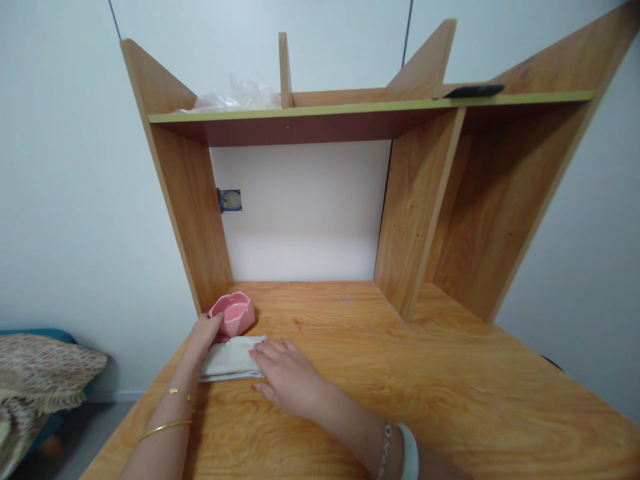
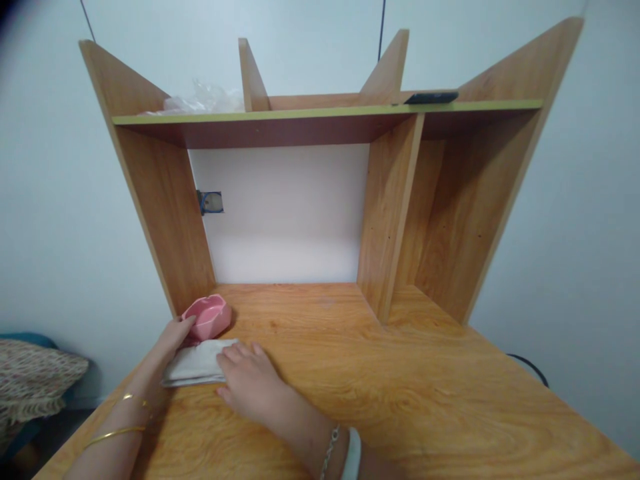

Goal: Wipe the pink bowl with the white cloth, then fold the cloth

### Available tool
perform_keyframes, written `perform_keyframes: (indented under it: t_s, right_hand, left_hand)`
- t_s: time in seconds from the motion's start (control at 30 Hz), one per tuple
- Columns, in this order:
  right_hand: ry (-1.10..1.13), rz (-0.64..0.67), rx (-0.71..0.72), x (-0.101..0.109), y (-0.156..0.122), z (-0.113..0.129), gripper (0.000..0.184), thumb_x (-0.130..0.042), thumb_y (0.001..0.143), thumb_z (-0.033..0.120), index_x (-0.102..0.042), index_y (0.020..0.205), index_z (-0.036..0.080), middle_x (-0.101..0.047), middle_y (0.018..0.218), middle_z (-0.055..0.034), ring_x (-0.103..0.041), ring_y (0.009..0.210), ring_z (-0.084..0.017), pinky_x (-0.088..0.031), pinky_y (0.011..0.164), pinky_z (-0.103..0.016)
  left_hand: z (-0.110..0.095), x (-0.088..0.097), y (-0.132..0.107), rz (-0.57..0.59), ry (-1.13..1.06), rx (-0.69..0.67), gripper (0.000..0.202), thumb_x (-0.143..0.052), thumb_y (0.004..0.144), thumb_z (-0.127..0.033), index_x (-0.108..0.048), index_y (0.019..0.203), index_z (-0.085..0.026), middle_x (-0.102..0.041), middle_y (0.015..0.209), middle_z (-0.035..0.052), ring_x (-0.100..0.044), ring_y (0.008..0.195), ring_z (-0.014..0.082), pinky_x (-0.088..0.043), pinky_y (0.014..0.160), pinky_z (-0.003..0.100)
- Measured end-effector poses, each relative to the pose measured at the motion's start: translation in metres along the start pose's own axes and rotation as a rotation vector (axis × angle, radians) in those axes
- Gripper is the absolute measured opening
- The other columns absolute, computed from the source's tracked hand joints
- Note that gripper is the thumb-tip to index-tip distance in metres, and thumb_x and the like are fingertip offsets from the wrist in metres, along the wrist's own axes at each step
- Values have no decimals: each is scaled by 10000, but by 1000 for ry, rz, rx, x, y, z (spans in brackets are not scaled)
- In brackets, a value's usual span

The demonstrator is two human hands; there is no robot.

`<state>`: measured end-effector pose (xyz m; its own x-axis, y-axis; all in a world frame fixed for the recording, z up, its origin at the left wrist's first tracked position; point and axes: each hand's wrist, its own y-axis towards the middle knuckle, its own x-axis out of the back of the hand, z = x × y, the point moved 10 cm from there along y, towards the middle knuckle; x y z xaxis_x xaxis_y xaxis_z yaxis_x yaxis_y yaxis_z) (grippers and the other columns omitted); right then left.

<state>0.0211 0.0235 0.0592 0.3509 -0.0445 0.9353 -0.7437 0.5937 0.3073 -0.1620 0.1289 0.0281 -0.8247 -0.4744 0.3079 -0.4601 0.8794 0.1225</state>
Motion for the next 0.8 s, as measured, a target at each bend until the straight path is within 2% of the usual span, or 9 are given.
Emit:
perform_keyframes:
  t_s: [0.07,0.13,0.23,0.3,0.33,0.47,0.57,0.67,0.8]
  right_hand:
    - [-49,21,-4,-8,6,0,432,-510,787,324,-434,1181,164,-523,1180,-97,-429,1104,-232,-315,924,-408]
    - [-109,54,-36,-12,7,-6,332,-497,800,285,-488,1112,170,-571,1108,-89,-472,1049,-228,-319,907,-418]
    - [-202,94,-112,-7,0,-26,214,-405,831,163,-548,991,170,-615,1014,-82,-519,974,-206,-305,901,-397]
    - [-247,110,-228,3,-12,-52,256,-352,835,113,-549,985,179,-617,1016,-80,-529,964,-193,-296,895,-366]
    - [-264,120,-332,9,-21,-72,272,-336,840,115,-548,988,197,-614,1030,-71,-527,973,-188,-296,883,-347]
    - [-319,117,-583,38,-67,-142,322,-276,812,58,-555,955,133,-615,964,-163,-542,918,-272,-326,759,-402]
    - [-339,107,-697,54,-97,-175,274,-359,747,66,-551,928,139,-593,963,-162,-519,919,-293,-317,728,-401]
    - [-312,103,-685,57,-106,-180,246,-492,653,143,-548,890,181,-562,976,-103,-472,957,-266,-300,768,-361]
    - [-192,48,-487,51,-91,-153,294,-539,624,203,-534,918,204,-523,988,-59,-433,962,-222,-287,808,-315]
  left_hand:
    - [2,-10,-4,58,-97,73,217,-468,694,-250,-515,853,-111,-520,434,4,-556,374,179,-449,370,268]
    - [-2,-21,-10,103,-188,110,218,-459,709,-228,-486,892,-113,-525,454,-1,-554,385,155,-450,382,244]
    - [-10,-40,-19,173,-321,137,247,-459,716,-201,-430,954,-141,-536,497,-20,-549,393,121,-454,400,213]
    - [-14,-56,-26,237,-403,157,256,-462,712,-190,-406,961,-163,-547,523,-22,-553,408,109,-458,414,199]
    - [-15,-64,-31,279,-440,170,246,-462,710,-187,-404,949,-169,-556,539,-16,-558,422,106,-462,424,195]
    - [-18,-97,-49,429,-560,229,171,-470,707,-224,-425,863,-169,-586,607,23,-571,469,104,-474,452,190]
    - [-19,-116,-61,514,-627,248,161,-478,709,-273,-418,820,-174,-580,620,21,-568,467,93,-478,466,188]
    - [-20,-131,-73,580,-653,240,208,-514,685,-305,-397,810,-186,-561,586,-10,-551,427,81,-449,419,166]
    - [-19,-143,-82,603,-637,200,286,-538,660,-352,-364,826,-199,-521,512,-61,-487,328,62,-348,320,124]
